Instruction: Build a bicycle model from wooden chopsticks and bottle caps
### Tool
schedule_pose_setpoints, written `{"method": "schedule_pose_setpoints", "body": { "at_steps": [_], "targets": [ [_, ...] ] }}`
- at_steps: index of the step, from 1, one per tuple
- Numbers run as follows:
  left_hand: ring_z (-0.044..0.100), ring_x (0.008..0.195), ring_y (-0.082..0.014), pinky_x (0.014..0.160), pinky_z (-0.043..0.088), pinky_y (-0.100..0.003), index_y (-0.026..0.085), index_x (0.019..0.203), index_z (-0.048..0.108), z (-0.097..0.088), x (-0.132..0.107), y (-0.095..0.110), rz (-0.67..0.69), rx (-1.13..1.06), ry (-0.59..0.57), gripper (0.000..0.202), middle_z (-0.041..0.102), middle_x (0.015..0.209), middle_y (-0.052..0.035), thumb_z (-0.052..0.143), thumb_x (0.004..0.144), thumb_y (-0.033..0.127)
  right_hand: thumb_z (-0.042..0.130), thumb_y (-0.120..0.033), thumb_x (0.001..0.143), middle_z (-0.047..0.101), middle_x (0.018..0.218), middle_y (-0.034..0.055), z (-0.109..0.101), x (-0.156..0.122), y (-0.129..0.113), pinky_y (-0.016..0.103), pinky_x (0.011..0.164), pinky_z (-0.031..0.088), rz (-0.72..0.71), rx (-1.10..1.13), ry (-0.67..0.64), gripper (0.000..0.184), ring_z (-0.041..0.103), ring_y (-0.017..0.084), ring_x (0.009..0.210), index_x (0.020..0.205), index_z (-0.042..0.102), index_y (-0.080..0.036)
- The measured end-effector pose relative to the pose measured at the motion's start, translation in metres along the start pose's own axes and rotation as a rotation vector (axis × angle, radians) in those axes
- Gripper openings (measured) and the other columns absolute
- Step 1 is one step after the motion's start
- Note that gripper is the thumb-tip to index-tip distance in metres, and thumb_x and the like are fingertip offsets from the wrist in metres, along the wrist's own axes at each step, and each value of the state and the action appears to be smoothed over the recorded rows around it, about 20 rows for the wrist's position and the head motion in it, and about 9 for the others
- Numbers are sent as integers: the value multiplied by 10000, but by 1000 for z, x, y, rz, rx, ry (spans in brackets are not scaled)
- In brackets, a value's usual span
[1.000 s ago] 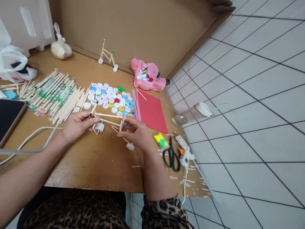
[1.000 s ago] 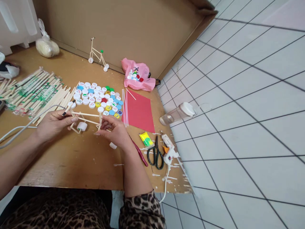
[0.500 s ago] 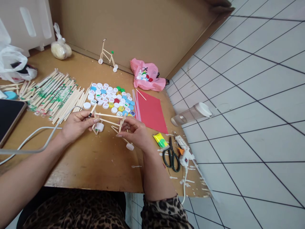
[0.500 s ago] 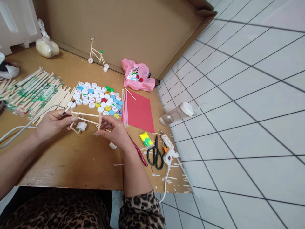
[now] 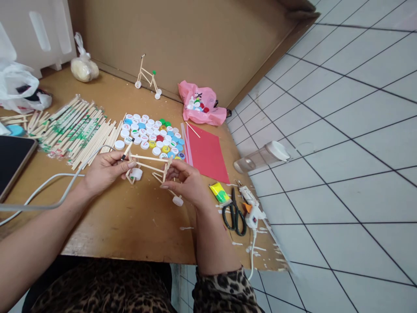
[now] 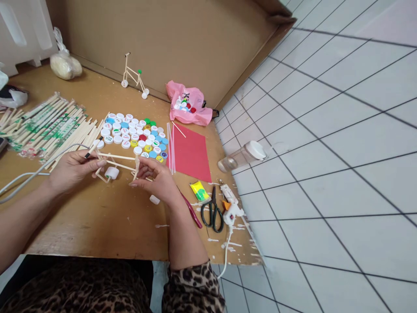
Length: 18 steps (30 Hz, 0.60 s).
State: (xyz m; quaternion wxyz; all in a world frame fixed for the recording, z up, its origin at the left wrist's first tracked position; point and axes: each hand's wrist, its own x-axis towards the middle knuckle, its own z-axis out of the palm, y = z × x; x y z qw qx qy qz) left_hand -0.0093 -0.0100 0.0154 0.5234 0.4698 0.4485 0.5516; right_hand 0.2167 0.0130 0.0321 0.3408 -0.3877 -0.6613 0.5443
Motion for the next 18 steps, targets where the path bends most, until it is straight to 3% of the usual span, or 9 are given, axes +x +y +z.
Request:
{"method": "schedule_pose_setpoints", "body": {
  "at_steps": [7, 12, 18],
  "targets": [
    [436, 430, -77, 442, 403, -219, 179, 573, 658, 1, 0, 3, 9, 2, 14, 224, 573, 493, 36, 804, 574, 349, 861, -261, 565, 616, 896, -8, -6, 0, 4, 308, 737, 551, -26, 29, -22, 607, 600, 117, 740, 1140, 665, -280],
    [434, 449, -77, 444, 377, -217, 177, 558, 661, -2, 2, 4, 17, 22, 59, 226, 574, 505, 30, 802, 560, 353, 823, -359, 645, 646, 1006, 26, -13, -2, 1, 317, 776, 535, -18, 27, 8, 542, 611, 131, 804, 1160, 672, -285],
    [440, 466, -83, 456, 371, -223, 176, 563, 682, -7, 7, 4, 16, 30, 118, 277, 573, 501, 31, 840, 504, 396, 771, -513, 688, 700, 994, 46, -18, 0, 1, 329, 796, 526, -21, -13, 35, 469, 628, 157, 853, 1084, 713, -268]
  ]
}}
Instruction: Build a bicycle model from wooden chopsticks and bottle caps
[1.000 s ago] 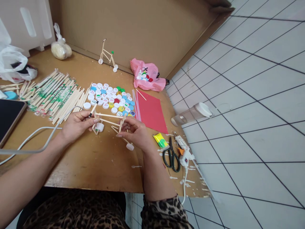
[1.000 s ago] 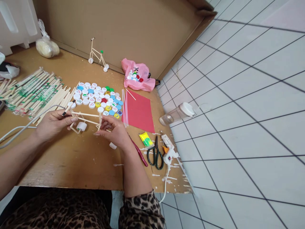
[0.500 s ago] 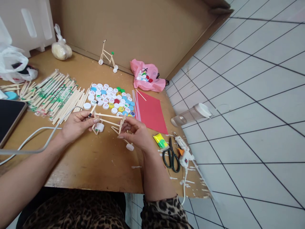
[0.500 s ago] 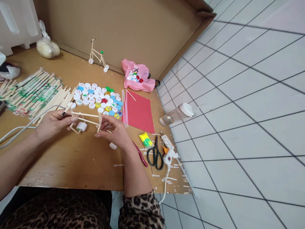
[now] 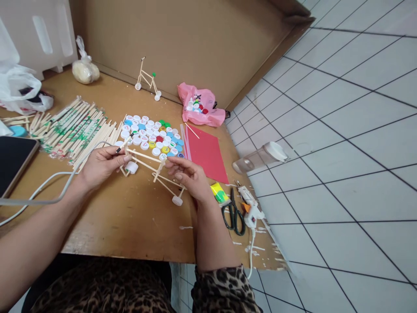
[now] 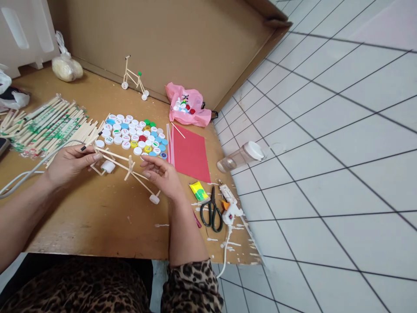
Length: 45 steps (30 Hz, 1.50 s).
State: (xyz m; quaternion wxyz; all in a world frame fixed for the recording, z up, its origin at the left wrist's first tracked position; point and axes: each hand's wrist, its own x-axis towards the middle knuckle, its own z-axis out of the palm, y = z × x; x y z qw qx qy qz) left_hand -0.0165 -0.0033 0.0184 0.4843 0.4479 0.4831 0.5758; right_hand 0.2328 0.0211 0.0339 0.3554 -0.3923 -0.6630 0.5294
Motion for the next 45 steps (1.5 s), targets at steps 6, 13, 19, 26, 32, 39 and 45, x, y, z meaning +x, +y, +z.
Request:
{"method": "schedule_pose_setpoints", "body": {
  "at_steps": [6, 13, 19, 26, 32, 39, 45],
  "targets": [
    [577, 603, -140, 612, 501, -275, 182, 638, 725, -5, 3, 2, 32, 16, -30, 325, 680, 635, -12, 864, 495, 439, 750, -592, 663, 729, 943, 55, -1, 5, 4, 310, 734, 517, 26, -15, 34, 509, 645, 168, 845, 1030, 730, -241],
    [575, 648, -143, 634, 497, -270, 201, 743, 768, -5, 0, 10, 146, 155, -134, 250, 721, 735, -40, 806, 605, 406, 766, -606, 632, 739, 948, 48, 0, 5, 3, 300, 754, 506, 92, -11, 62, 525, 654, 164, 844, 1000, 736, -232],
    [562, 616, -127, 607, 486, -254, 194, 718, 755, -2, 0, 14, 135, 165, -151, 182, 695, 681, -18, 791, 633, 350, 757, -607, 640, 739, 946, 48, 0, 4, 3, 296, 735, 504, 106, -13, 62, 507, 657, 162, 830, 977, 735, -230],
    [558, 533, -105, 556, 488, -243, 179, 688, 757, -7, 17, 11, -71, 37, -147, 153, 684, 622, -20, 825, 617, 297, 792, -575, 608, 729, 869, 27, 3, 5, 2, 274, 696, 488, 152, 39, 70, 488, 615, 126, 721, 927, 736, -210],
    [515, 470, -80, 478, 451, -211, 190, 629, 752, -10, 33, 0, -211, -76, -146, 254, 690, 584, -11, 901, 471, 319, 802, -535, 617, 712, 842, 14, 7, 6, 5, 274, 689, 489, 192, 42, 59, 438, 585, 112, 681, 901, 740, -208],
    [532, 510, -70, 547, 464, -209, 188, 657, 760, -11, 41, -5, -259, -75, -154, 228, 722, 643, -15, 899, 498, 274, 818, -509, 613, 704, 837, -4, 9, 8, 12, 260, 749, 505, 221, 53, 28, 423, 618, 108, 748, 911, 738, -220],
    [525, 537, -70, 566, 444, -205, 183, 675, 759, -11, 42, -10, -281, -68, -158, 233, 710, 638, -4, 898, 523, 293, 772, -445, 697, 723, 896, 17, 14, 8, 15, 316, 842, 515, 212, -1, -20, 338, 650, 138, 826, 950, 734, -224]
  ]
}}
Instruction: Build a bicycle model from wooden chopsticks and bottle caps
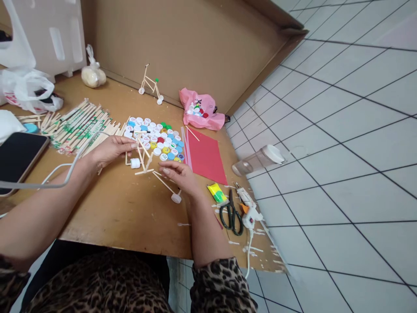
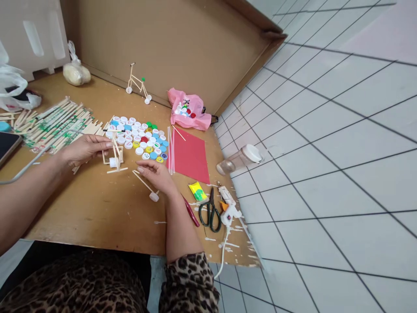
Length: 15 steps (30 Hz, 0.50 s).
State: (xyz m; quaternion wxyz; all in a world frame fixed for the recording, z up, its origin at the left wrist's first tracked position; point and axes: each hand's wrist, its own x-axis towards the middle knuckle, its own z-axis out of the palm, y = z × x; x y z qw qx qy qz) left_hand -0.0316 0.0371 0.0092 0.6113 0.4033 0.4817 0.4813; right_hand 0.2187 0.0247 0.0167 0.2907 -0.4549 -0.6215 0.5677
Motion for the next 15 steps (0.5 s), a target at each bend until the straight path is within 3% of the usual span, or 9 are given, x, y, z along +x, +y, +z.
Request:
{"method": "schedule_pose_setpoints", "body": {
  "at_steps": [6, 11, 15],
  "targets": [
    [485, 504, -60, 488, 381, -187, 147, 658, 742, 5, -4, -5, -11, -115, -71, 313, 702, 628, -24, 907, 499, 360, 749, -357, 724, 708, 937, 25, 7, 1, 2, 316, 838, 515, -23, -85, 0, 305, 638, 139, 855, 992, 714, -216],
    [528, 549, -77, 493, 383, -185, 148, 721, 763, 10, -10, -8, -141, -112, -65, 201, 749, 740, -71, 857, 602, 280, 772, -306, 681, 670, 913, 17, 18, 2, 4, 274, 684, 491, -56, -197, 2, 368, 561, 103, 701, 1020, 678, -199],
    [455, 484, -45, 459, 349, -167, 144, 705, 757, 14, -15, -8, -212, -68, -83, 100, 756, 740, -78, 806, 671, 224, 791, -282, 645, 636, 838, -11, 25, 1, 1, 275, 698, 481, -62, -153, 3, 335, 544, 99, 685, 914, 607, -201]
  ]
}}
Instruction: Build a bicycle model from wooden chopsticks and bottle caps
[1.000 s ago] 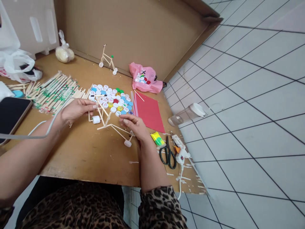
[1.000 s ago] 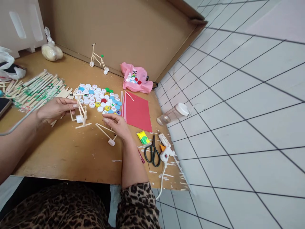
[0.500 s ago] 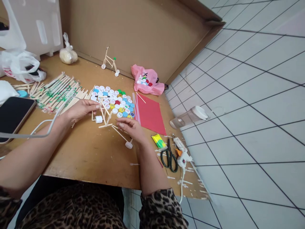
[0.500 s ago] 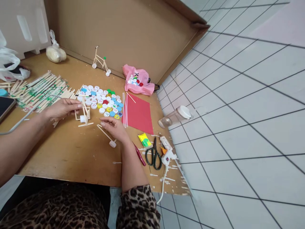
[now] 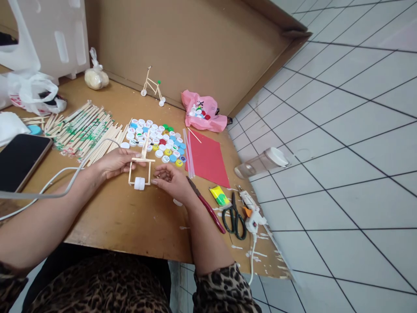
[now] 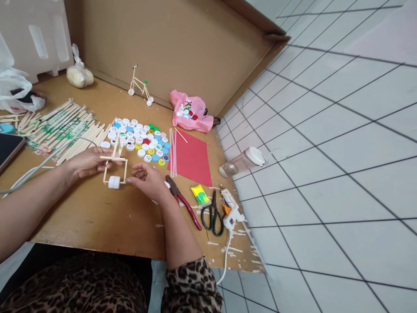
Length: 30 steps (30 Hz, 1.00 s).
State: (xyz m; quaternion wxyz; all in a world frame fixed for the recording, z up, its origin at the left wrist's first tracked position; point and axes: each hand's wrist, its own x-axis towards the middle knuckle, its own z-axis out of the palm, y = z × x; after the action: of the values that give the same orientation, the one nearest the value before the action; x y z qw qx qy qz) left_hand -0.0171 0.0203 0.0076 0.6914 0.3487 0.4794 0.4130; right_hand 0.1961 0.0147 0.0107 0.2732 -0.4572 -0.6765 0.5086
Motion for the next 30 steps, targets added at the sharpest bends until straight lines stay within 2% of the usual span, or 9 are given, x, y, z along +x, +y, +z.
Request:
{"method": "schedule_pose_setpoints", "body": {
  "at_steps": [6, 11, 17, 21, 25, 30],
  "targets": [
    [454, 463, -47, 426, 305, -157, 130, 734, 747, 3, -1, -2, -25, 41, -14, 94, 744, 705, -78, 790, 682, 196, 759, -279, 664, 593, 783, -42, 10, -2, -5, 259, 705, 471, -24, 148, -21, 281, 550, 90, 692, 821, 534, -214],
    [468, 451, -47, 416, 305, -153, 137, 759, 742, 4, 2, -6, -35, 75, -31, 96, 729, 668, -59, 780, 706, 207, 673, -218, 726, 560, 677, -70, 24, 0, -1, 228, 596, 437, -7, 138, -32, 162, 510, 75, 582, 771, 518, -214],
    [570, 525, -79, 451, 392, -168, 133, 744, 740, -1, 2, -6, -23, 183, -28, 204, 751, 728, -68, 842, 641, 276, 638, -193, 726, 537, 559, -97, 31, 6, 4, 191, 475, 419, 125, 234, -25, 158, 495, 66, 469, 744, 484, -216],
    [646, 612, -97, 531, 464, -182, 146, 835, 748, -6, 0, -2, -46, 246, -30, 201, 759, 755, -51, 816, 666, 231, 631, -147, 718, 560, 541, -98, 30, 9, 5, 175, 436, 428, 193, 241, -10, 167, 507, 64, 440, 749, 480, -214],
    [660, 618, -101, 573, 492, -198, 159, 860, 742, -9, 0, 0, -63, 298, -10, 146, 751, 706, -23, 747, 715, 176, 614, -103, 727, 567, 521, -102, 32, 9, 4, 158, 408, 433, 236, 211, -17, 176, 508, 57, 414, 750, 477, -209],
    [642, 585, -104, 581, 500, -220, 172, 819, 738, -11, 3, -4, -32, 343, -27, 139, 742, 673, -13, 751, 681, 168, 613, -79, 737, 548, 494, -112, 34, 9, 2, 140, 381, 428, 259, 155, -9, 189, 510, 55, 403, 774, 482, -210]
  ]
}}
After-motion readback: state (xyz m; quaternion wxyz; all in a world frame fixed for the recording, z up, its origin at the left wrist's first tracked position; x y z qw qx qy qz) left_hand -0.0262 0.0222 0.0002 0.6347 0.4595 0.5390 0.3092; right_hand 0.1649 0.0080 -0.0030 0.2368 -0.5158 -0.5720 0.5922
